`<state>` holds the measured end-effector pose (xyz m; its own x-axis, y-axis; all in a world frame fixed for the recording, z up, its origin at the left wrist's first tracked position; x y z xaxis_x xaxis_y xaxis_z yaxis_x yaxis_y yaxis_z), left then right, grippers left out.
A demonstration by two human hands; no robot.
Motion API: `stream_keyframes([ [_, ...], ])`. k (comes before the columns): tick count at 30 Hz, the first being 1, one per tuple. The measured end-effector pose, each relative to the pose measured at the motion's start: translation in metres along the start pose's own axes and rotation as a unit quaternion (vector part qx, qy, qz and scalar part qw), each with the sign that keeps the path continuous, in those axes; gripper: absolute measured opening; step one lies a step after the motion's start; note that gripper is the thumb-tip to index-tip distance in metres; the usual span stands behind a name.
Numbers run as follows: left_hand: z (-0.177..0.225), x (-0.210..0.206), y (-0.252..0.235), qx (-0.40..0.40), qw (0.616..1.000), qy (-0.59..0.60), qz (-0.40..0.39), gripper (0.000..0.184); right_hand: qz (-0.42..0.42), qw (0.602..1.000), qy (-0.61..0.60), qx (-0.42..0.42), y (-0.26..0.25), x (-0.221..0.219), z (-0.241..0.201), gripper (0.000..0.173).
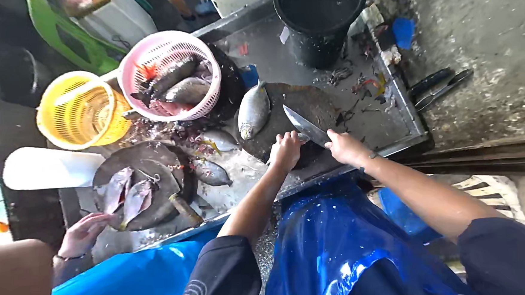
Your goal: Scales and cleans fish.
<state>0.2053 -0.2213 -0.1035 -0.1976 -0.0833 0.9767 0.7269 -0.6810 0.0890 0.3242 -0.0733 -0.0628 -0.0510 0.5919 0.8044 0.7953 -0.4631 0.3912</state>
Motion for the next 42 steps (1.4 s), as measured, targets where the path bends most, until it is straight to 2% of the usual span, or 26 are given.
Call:
stream_keyframes([
  [1, 0.000, -0.001, 0.001, 0.004, 1.000, -0.001, 0.001, 0.039, 0.008, 1.000, -0.011, -0.006, 0.000, -0.006, 0.002, 0.039],
  [4, 0.002, 0.002, -0.003, 0.016, 1.000, 0.004, 0.003, 0.037, 0.104, 0.991, -0.076, -0.020, 0.016, -0.044, 0.015, 0.044],
  [9, 0.006, 0.004, 0.003, 0.013, 1.000, 0.007, -0.007, 0.034, 0.114, 0.988, -0.085, -0.054, 0.029, -0.071, 0.016, 0.046],
  [12, 0.005, 0.005, 0.002, 0.006, 1.000, 0.000, -0.010, 0.032, 0.096, 0.990, -0.089, -0.045, 0.025, -0.056, 0.014, 0.045],
  [15, -0.004, 0.004, 0.002, -0.015, 1.000, 0.008, 0.009, 0.035, 0.034, 0.996, -0.073, -0.023, 0.013, -0.016, 0.023, 0.046],
  [19, -0.007, -0.007, 0.009, -0.026, 0.999, 0.016, 0.017, 0.037, 0.052, 0.997, -0.060, 0.013, -0.004, 0.019, 0.049, 0.045],
  [22, -0.013, -0.021, 0.019, -0.057, 0.996, 0.026, 0.065, 0.036, 0.046, 0.998, -0.021, 0.046, -0.009, 0.033, 0.049, 0.038],
  [25, -0.015, -0.029, 0.024, -0.070, 0.992, 0.029, 0.101, 0.036, -0.001, 0.998, 0.020, 0.061, -0.012, 0.033, 0.047, 0.037],
  [33, -0.015, -0.035, 0.026, -0.056, 0.992, 0.024, 0.108, 0.036, -0.060, 0.994, 0.051, 0.081, -0.017, 0.019, 0.050, 0.037],
  [42, -0.013, -0.033, 0.024, -0.065, 0.992, 0.012, 0.106, 0.035, -0.072, 0.987, 0.097, 0.109, -0.022, 0.035, 0.055, 0.036],
])
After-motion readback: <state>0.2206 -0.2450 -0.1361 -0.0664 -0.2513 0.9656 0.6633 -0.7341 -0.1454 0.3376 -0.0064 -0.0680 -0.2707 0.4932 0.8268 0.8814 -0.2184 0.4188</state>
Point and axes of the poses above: each hand's wrist, its own y-axis away from the middle knuckle, its own x-axis out of the back of the hand, z = x × y, the point moved 2 cm from there along -y, towards the middle knuckle, and after that the axes turned 15 degrees about z, right-handed, at the moved point
